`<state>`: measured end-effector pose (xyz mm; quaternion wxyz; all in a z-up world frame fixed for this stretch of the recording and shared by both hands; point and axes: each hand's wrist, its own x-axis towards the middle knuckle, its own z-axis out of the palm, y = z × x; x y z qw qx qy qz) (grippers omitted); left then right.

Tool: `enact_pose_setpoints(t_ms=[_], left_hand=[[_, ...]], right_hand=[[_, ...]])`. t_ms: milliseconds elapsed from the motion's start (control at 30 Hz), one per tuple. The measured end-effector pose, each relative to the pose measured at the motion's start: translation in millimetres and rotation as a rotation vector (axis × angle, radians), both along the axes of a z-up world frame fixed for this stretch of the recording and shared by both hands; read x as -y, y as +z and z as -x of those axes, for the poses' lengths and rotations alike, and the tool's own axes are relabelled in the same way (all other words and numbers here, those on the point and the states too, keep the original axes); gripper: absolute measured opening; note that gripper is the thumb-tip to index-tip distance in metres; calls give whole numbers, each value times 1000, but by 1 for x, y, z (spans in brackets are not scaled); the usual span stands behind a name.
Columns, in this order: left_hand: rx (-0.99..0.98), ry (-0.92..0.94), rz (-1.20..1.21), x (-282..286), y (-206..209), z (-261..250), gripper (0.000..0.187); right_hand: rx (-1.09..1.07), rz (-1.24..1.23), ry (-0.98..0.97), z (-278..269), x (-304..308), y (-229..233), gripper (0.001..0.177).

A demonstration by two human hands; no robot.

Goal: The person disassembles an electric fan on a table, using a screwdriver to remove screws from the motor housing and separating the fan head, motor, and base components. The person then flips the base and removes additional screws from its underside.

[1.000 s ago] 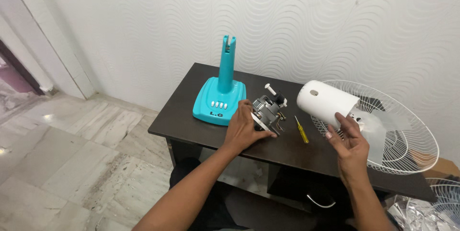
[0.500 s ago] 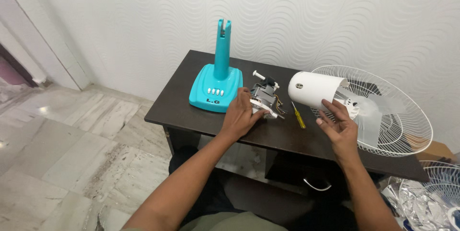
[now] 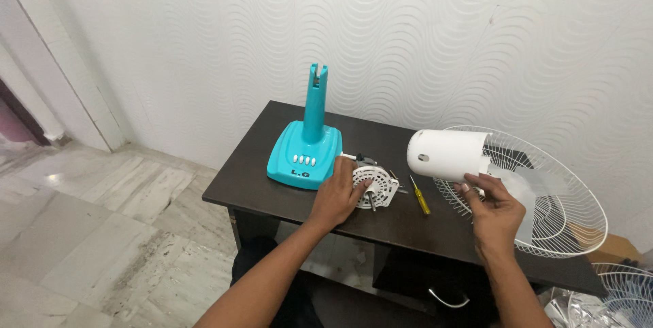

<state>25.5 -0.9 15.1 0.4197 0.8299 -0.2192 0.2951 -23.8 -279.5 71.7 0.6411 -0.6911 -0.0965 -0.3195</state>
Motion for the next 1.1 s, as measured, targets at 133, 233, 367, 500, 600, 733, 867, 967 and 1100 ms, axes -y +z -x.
enact_pose_setpoints(t_ms=[133, 233, 367, 500, 600, 733, 867, 967, 1100], left_hand=[[5, 37, 148, -4, -4, 4, 40], [23, 87, 197, -3, -1, -1, 42], [9, 18, 242, -6, 0, 0, 57], [250, 4, 138, -12, 10, 1, 94], [230, 50, 76, -15, 21, -3, 112], [242, -37, 213, -20, 34, -9, 121], [237, -35, 276, -31, 36, -9, 114], [216, -4, 251, -42, 35, -9, 108], [177, 232, 373, -53, 33, -9, 107]], right_hand=[[19, -106, 84, 4, -6, -1, 12], [20, -120, 119, 1, -7, 4, 10], [40, -122, 185, -4, -17, 8, 11], [-11, 136, 123, -9, -35, 12, 15], [-36, 243, 138, -13, -55, 15, 20], [-66, 166, 256, -17, -80, 22, 17], [-114, -86, 457, -19, -96, 25, 9], [-103, -127, 544, -23, -101, 24, 13], [172, 318, 266, -22, -96, 15, 59]])
